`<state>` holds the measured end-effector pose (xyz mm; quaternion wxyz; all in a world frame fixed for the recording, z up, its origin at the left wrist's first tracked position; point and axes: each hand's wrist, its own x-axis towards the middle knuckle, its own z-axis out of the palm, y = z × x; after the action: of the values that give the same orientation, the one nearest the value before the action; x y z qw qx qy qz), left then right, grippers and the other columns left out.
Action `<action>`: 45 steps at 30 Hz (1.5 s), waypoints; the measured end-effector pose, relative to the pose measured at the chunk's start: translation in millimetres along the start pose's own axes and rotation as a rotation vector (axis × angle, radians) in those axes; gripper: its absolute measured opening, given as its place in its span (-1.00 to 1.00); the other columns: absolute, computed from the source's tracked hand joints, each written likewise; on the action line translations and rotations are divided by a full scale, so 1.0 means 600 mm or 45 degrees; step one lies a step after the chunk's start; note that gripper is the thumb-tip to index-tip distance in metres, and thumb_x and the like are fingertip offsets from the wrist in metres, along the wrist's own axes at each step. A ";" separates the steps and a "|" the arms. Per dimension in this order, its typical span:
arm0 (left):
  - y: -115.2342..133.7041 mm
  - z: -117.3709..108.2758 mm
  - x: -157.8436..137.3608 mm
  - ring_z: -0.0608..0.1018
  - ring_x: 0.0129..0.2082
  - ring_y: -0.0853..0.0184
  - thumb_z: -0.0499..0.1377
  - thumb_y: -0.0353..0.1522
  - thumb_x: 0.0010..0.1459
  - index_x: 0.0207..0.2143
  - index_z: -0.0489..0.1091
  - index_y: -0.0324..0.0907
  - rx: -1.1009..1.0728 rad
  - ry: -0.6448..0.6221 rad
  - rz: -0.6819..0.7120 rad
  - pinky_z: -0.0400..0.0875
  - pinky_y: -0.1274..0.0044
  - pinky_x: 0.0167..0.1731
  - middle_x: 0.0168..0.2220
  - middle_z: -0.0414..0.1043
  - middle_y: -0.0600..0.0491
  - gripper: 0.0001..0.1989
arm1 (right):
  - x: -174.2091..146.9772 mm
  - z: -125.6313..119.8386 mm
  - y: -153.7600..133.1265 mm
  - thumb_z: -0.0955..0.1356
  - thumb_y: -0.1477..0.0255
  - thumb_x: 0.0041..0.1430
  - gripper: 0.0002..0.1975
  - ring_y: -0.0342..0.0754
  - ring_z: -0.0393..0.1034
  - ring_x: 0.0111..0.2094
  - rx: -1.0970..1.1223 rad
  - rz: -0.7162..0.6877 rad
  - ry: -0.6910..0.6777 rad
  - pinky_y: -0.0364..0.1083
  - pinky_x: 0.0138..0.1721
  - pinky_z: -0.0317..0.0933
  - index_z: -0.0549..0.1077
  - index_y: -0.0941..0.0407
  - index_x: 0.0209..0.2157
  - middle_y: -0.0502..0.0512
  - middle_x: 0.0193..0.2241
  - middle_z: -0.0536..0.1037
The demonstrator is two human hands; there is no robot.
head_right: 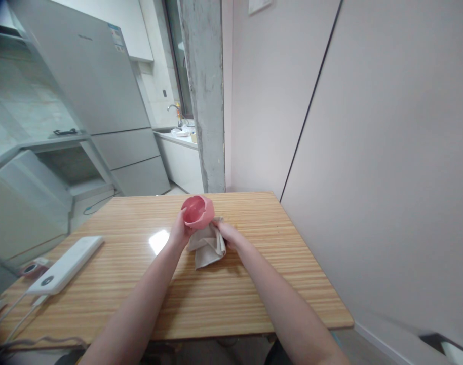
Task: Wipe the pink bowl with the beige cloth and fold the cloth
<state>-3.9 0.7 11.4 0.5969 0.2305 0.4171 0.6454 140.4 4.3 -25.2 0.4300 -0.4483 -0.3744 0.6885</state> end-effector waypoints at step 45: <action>-0.014 -0.008 -0.036 0.45 -0.33 0.32 0.11 -0.37 0.00 -0.36 0.42 -0.14 2.208 -1.024 0.501 0.21 0.55 -0.38 -0.35 0.47 0.08 -0.87 | 0.009 -0.188 -0.067 0.36 0.20 0.03 -0.38 0.37 -0.12 0.25 -1.341 -0.816 1.486 0.32 0.12 -0.11 0.23 0.21 0.08 0.50 0.24 0.03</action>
<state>1.0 -21.9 6.4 0.1997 0.8582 0.4667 0.0759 255.4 38.4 -26.5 0.4637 -0.7457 -0.4730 -0.0726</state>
